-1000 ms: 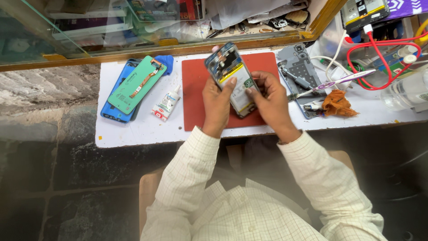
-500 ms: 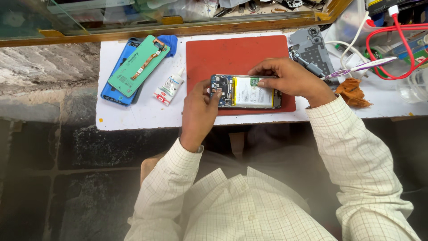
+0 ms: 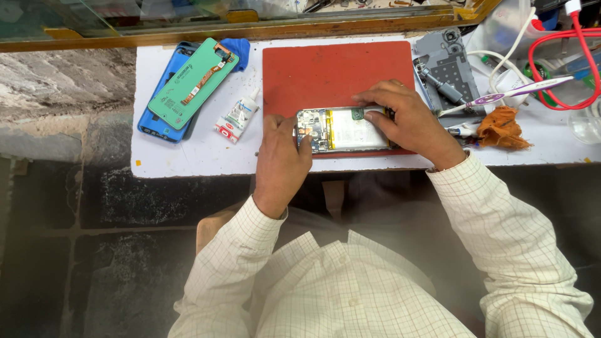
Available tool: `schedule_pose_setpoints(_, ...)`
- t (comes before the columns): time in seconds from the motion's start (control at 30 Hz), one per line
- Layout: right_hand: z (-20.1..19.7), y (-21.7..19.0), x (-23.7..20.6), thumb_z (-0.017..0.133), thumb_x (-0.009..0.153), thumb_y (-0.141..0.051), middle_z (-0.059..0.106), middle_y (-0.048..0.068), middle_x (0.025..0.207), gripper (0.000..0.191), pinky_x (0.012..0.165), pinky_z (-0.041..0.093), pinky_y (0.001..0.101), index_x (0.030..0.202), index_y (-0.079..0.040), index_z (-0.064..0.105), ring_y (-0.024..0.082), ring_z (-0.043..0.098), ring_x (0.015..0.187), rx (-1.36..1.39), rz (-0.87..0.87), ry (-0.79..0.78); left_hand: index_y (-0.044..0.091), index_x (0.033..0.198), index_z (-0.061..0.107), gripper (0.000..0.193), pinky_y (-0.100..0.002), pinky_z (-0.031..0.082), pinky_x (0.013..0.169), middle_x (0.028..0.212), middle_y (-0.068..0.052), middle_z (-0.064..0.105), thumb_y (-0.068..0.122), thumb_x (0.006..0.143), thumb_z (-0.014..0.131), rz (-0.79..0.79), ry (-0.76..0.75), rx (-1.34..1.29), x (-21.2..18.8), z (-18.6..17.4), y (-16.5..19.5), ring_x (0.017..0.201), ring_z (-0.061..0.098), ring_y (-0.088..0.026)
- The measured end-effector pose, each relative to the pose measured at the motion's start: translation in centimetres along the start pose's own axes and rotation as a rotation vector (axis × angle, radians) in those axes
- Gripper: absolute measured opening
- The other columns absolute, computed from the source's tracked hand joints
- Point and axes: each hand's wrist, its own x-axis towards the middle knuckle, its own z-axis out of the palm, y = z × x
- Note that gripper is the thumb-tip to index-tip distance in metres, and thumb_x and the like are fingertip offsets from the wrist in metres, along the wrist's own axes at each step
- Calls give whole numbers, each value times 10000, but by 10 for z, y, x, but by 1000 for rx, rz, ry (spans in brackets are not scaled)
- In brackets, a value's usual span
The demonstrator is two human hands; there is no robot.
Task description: The person repairs a disassembled smartphone at a workbench. They squeeze adhesive from a small tube onto the phone frame, position the battery into the chassis, press components into place, cut something with yellow scissors, and repeatedly press and align parts inside the phone body.
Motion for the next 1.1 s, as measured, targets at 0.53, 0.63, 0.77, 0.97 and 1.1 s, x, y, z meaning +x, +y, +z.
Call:
schedule_pose_setpoints(0.53, -5, -16, 5, 727, 845, -11, 666, 148, 1128, 138, 851, 570, 388, 974, 24, 690, 308, 679, 1013, -383, -287, -52, 34, 1324, 607, 647, -544, 328, 1148, 1454, -211, 493, 191, 753, 870, 412, -106, 40, 9, -7, -4, 1340, 474, -413)
schedule_pose_setpoints(0.63, -11, -12, 9, 700, 867, -11, 664, 140, 1108, 92, 860, 562, 387, 949, 29, 700, 311, 675, 1024, -349, -294, -117, 49, 1361, 584, 727, -533, 321, 1175, 1453, -192, 511, 202, 719, 889, 410, -166, 17, 12, -6, -10, 1357, 472, -394)
schedule_pose_setpoints(0.77, -13, -10, 15, 662, 867, -3, 653, 130, 1079, 89, 855, 558, 376, 941, 29, 699, 299, 664, 1003, -366, -302, -186, 45, 1379, 571, 755, -493, 352, 1191, 1443, -167, 543, 202, 716, 895, 436, -183, -11, 16, -4, -18, 1376, 481, -382)
schedule_pose_setpoints(0.97, -10, -9, 16, 672, 823, -33, 606, 99, 1005, 81, 836, 555, 379, 893, -6, 640, 259, 637, 927, -650, -359, -289, 29, 1390, 566, 768, -481, 352, 1195, 1440, -167, 547, 210, 723, 900, 438, -183, -41, 16, -4, -20, 1375, 486, -381)
schedule_pose_setpoints(1.1, -4, -4, 16, 654, 829, -28, 590, 124, 1035, 152, 841, 554, 375, 968, 14, 610, 270, 647, 934, -655, -363, -203, 56, 1370, 620, 720, -453, 407, 1136, 1385, -145, 578, 203, 718, 888, 398, -215, -34, 17, -6, -16, 1324, 515, -364)
